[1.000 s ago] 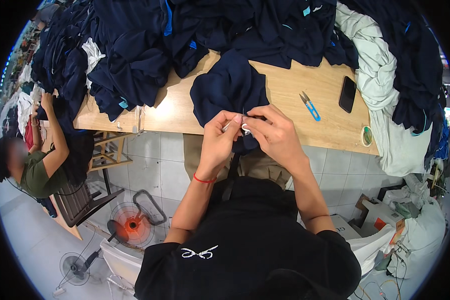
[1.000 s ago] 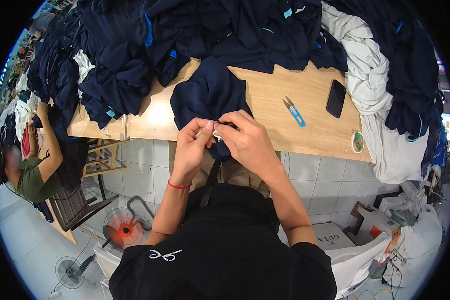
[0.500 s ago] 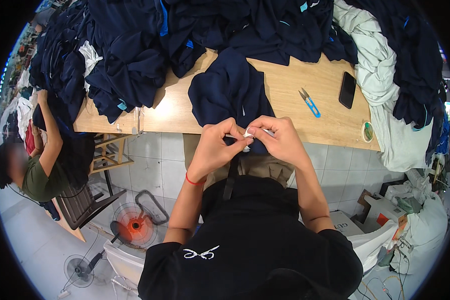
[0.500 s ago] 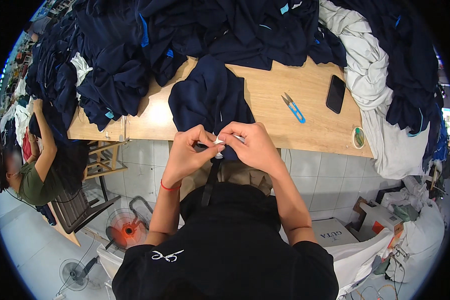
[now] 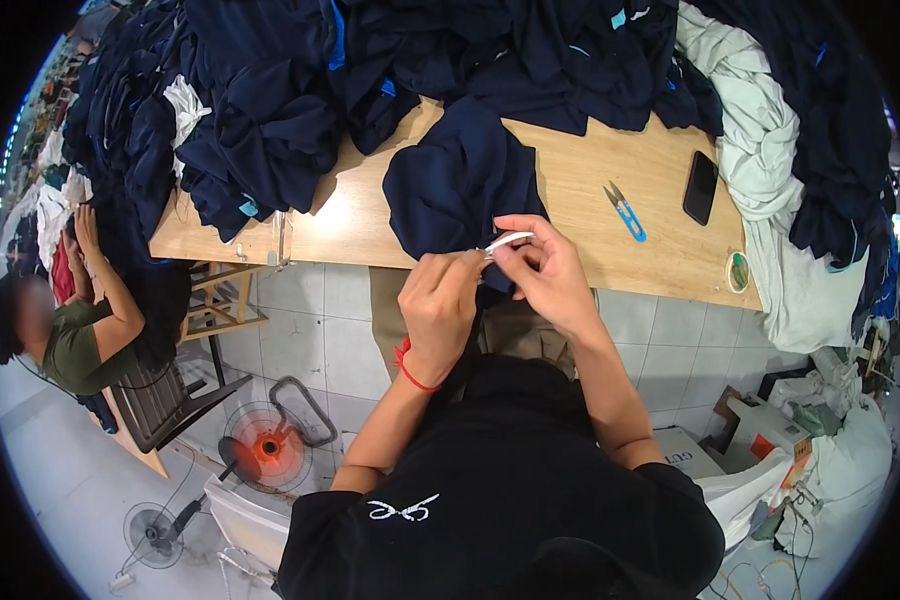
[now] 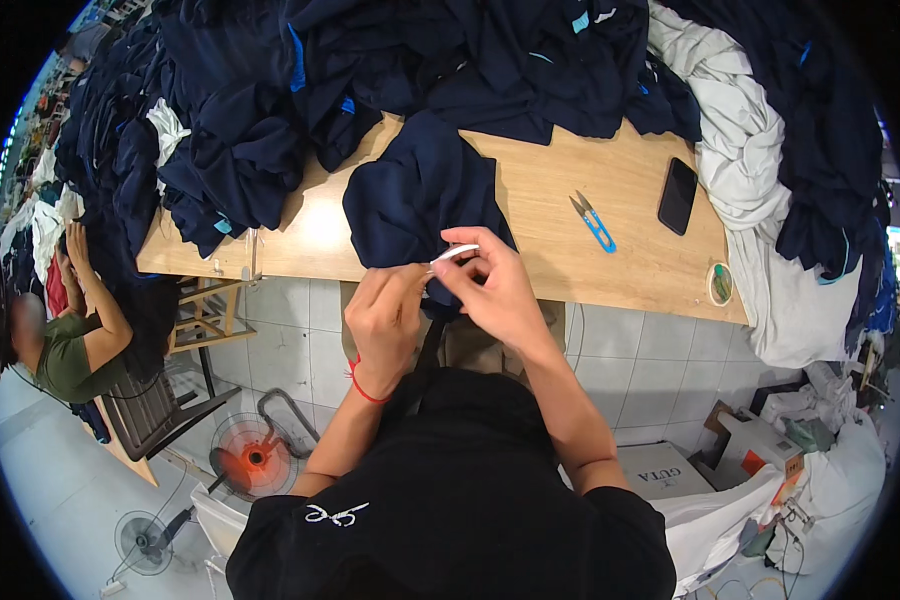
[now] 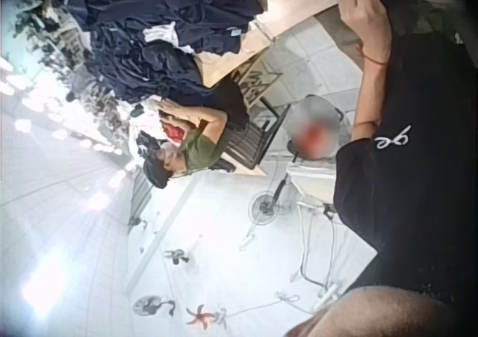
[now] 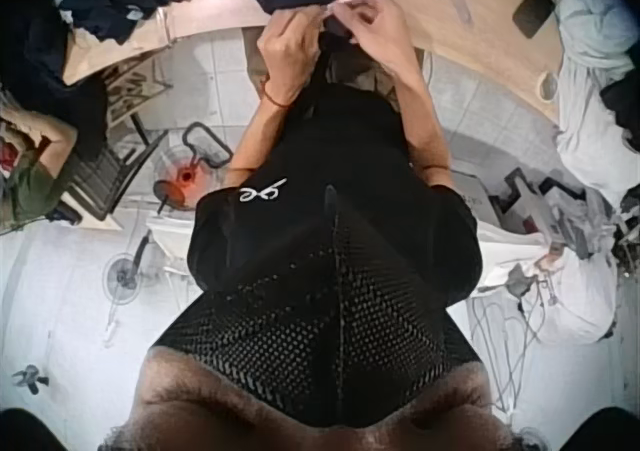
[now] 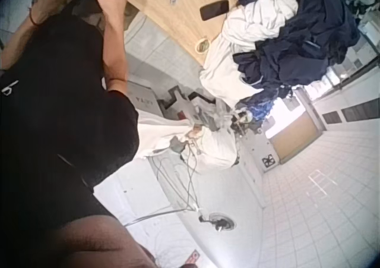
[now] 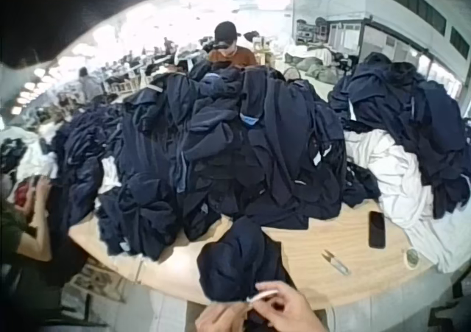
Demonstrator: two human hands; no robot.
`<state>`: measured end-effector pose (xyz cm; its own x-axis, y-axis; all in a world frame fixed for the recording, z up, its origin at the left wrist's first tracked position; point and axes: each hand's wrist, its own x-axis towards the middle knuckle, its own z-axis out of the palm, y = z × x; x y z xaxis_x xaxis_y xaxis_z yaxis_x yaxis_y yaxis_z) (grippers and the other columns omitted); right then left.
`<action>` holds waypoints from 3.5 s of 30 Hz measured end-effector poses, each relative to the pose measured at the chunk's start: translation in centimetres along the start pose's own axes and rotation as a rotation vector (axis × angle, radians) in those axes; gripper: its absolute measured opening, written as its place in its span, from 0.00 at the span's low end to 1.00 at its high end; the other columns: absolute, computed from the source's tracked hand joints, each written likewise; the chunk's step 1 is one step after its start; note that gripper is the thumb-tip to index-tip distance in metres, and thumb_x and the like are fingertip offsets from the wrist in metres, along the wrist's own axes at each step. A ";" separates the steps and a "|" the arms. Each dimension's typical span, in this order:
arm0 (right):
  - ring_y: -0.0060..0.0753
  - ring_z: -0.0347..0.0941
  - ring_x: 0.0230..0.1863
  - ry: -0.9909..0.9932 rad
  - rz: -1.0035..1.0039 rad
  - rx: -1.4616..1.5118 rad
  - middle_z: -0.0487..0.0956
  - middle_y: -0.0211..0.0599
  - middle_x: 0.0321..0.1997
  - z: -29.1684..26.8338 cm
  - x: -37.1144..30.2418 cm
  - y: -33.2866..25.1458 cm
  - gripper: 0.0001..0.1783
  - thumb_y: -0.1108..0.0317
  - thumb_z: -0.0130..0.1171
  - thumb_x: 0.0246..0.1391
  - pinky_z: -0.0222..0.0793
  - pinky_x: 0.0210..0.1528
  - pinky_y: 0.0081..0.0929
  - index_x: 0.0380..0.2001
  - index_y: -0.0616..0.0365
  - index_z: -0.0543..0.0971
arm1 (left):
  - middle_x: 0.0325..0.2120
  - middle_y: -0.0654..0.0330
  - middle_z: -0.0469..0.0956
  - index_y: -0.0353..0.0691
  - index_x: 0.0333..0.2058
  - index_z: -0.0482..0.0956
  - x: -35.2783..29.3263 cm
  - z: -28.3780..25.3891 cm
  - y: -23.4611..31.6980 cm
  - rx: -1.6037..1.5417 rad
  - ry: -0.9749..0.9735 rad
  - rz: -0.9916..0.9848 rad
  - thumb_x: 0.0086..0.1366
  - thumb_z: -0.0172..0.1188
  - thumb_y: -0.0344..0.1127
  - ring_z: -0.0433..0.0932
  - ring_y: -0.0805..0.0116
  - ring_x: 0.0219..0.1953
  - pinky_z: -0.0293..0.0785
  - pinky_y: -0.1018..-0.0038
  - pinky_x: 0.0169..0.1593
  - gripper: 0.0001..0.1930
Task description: Trimming loose threads and inspecting dark blue athletic garments in a textile factory setting.
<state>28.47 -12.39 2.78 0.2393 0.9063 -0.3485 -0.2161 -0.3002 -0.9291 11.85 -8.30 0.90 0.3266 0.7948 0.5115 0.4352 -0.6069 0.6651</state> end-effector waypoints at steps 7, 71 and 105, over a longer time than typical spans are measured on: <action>0.19 0.78 0.34 0.004 -0.280 -0.235 0.84 0.31 0.38 -0.6 -0.9 1.4 0.34 0.83 0.72 0.55 0.72 0.34 0.18 0.65 0.56 0.77 | 0.35 0.67 0.79 0.39 0.40 0.88 0.4 -0.8 -1.4 -1.019 -0.269 -0.916 0.74 0.68 0.33 0.75 0.77 0.36 0.70 0.76 0.38 0.05; 0.43 0.77 0.26 -0.100 -0.948 -0.725 0.82 0.38 0.33 0.2 -0.5 -5.0 0.02 0.75 0.67 0.54 0.71 0.30 0.36 0.31 0.59 0.82 | 0.35 0.69 0.79 0.31 0.42 0.87 1.3 -4.4 1.0 -0.985 -0.671 -0.395 0.75 0.65 0.28 0.72 0.81 0.35 0.68 0.79 0.39 0.06; 0.45 0.77 0.58 0.211 -0.854 -0.763 0.86 0.28 0.44 1.3 -1.1 1.1 0.17 0.69 0.79 0.49 0.65 0.63 0.42 0.44 0.52 0.91 | 0.68 0.57 0.73 0.37 0.38 0.88 0.6 -2.7 -0.9 -1.502 -0.163 -1.072 0.70 0.65 0.26 0.74 0.70 0.65 0.65 0.69 0.70 0.03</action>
<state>26.70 -13.28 2.30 0.2006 0.8543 0.4796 0.7001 0.2174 -0.6801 9.39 -7.28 2.15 0.5556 0.7322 -0.3940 -0.5037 0.6734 0.5411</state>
